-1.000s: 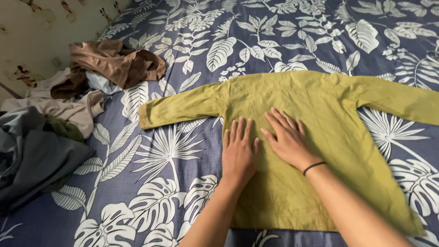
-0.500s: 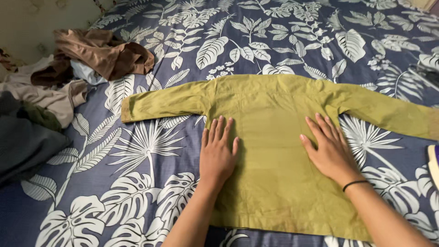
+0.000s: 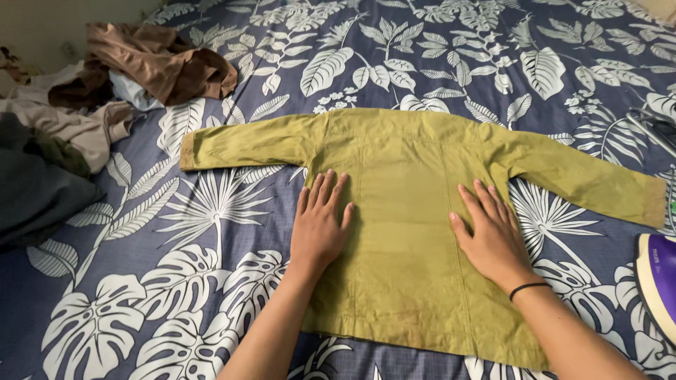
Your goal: The person irons a long-sleeved olive-green shirt laid flat on a bed. They use a purple and white iron to smooth the sleeves and body of the shirt, frequently adjusting the fabric with their hands to remove wrinkles.
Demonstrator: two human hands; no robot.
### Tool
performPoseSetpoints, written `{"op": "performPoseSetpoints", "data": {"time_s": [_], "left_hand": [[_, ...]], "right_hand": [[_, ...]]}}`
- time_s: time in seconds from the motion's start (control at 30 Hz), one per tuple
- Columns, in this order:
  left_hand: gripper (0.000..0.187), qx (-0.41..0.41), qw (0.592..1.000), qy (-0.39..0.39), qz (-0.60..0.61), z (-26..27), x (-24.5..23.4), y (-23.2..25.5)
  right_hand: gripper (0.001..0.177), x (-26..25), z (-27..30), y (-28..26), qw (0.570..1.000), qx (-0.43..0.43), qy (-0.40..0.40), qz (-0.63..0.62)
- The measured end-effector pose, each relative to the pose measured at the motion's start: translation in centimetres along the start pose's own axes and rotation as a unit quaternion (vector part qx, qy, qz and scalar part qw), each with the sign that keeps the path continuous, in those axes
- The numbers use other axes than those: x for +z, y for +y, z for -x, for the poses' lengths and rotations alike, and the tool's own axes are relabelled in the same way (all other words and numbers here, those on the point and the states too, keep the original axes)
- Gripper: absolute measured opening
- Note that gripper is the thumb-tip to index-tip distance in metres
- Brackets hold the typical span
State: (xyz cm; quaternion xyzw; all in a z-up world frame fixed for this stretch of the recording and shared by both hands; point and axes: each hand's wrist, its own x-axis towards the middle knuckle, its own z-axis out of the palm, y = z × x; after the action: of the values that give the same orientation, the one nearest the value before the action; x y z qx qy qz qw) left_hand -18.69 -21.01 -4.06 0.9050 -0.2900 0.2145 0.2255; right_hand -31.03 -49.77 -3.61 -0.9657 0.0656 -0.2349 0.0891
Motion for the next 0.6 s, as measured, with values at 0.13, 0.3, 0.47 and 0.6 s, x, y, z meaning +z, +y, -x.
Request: {"op": "performPoseSetpoints", "data": {"time_s": [0.13, 0.3, 0.47, 0.6], "left_hand": [[0.060, 0.005, 1.000, 0.002, -0.003, -0.1, 0.0, -0.1], [0.059, -0.003, 1.000, -0.010, 0.006, -0.2, -0.5, 0.2], [0.060, 0.001, 1.000, -0.008, 0.006, -0.2, -0.5, 0.1], [0.060, 0.005, 1.000, -0.005, 0.002, -0.3, -0.3, 0.1]], "right_hand": [[0.057, -2.5, -1.1, 1.0, 0.997, 0.032, -0.064, -0.029], [0.060, -5.4, -0.7, 12.7, 0.989, -0.006, 0.044, 0.144], [0.058, -4.7, 1.1, 31.6, 0.971, 0.223, -0.029, -0.078], [0.056, -4.0, 6.9, 35.8, 0.912, 0.357, -0.017, -0.203]]}}
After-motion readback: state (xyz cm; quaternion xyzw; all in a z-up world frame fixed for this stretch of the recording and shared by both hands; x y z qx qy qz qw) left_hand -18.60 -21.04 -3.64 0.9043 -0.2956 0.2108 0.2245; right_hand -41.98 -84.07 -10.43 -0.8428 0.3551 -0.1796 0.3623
